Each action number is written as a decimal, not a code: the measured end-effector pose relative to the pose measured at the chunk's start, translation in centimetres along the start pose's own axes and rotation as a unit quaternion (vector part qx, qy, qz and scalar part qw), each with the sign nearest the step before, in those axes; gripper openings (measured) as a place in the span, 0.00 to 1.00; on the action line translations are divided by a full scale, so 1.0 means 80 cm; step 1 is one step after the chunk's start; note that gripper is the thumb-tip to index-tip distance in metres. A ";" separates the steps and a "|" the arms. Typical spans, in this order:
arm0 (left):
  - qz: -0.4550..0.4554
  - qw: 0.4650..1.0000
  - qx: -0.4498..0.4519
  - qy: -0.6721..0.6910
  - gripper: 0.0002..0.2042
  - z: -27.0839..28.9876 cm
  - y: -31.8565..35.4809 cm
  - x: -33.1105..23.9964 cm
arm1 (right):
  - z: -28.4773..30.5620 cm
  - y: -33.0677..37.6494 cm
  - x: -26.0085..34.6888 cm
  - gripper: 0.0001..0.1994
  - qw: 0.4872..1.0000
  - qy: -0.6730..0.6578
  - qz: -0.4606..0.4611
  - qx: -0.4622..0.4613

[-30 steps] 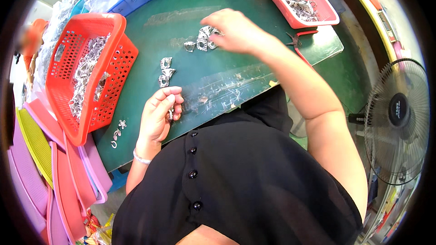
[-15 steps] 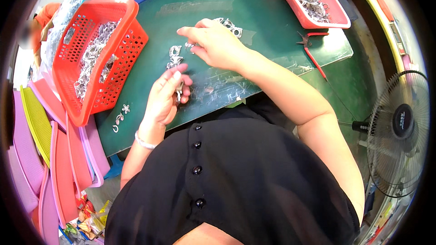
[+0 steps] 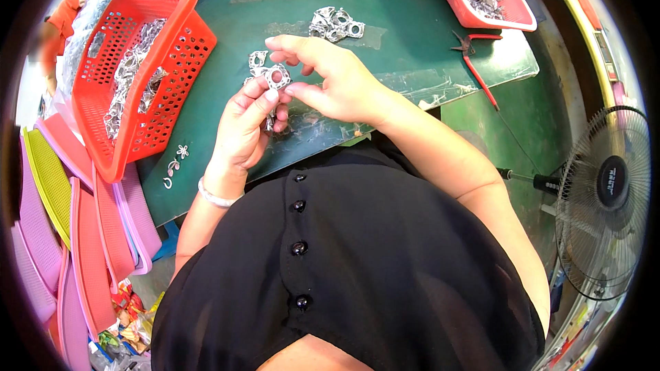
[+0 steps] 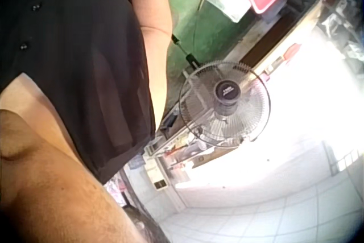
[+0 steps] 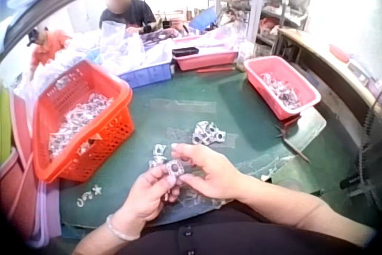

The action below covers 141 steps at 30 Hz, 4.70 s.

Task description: The person repeatedly picks up small silver metal components from a red basket and the table, then joins two pieces together by hand. The assembled units are placed on the green work surface. The person continues this one-at-a-time assembly throughout the clip.

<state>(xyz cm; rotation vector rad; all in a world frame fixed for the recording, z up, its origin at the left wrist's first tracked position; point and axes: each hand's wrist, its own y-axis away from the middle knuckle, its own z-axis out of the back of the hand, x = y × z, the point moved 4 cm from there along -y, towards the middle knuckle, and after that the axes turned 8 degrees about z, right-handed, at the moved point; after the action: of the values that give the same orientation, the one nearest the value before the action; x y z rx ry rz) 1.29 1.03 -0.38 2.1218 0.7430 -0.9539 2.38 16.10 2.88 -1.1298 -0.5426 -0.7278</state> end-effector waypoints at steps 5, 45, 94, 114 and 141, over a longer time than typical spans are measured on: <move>-0.026 0.997 -0.002 -0.075 0.11 -0.002 0.004 -0.005 | 0.001 0.004 -0.002 0.30 0.996 -0.079 -0.030 0.007; 0.065 0.996 -0.060 -0.025 0.14 -0.002 0.003 0.001 | -0.004 0.007 0.012 0.31 0.990 0.111 0.082 -0.002; -0.124 0.952 -0.210 -0.185 0.13 0.060 0.058 -0.004 | -0.065 0.025 0.025 0.24 0.910 -0.063 0.066 0.404; 0.042 0.974 -0.091 0.201 0.09 0.053 0.080 0.039 | -0.057 0.031 0.030 0.20 0.950 -0.071 0.036 0.302; -0.460 0.557 -0.402 -0.562 0.17 0.073 0.105 -0.242 | -0.051 -0.011 -0.036 0.15 0.933 0.278 0.022 0.226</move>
<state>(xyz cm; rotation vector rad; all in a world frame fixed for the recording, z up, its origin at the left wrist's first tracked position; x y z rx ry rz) -6.03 -12.69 15.06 -0.0507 1.1795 -1.6992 -0.09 12.76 -0.02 -0.4680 -0.1818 -0.7929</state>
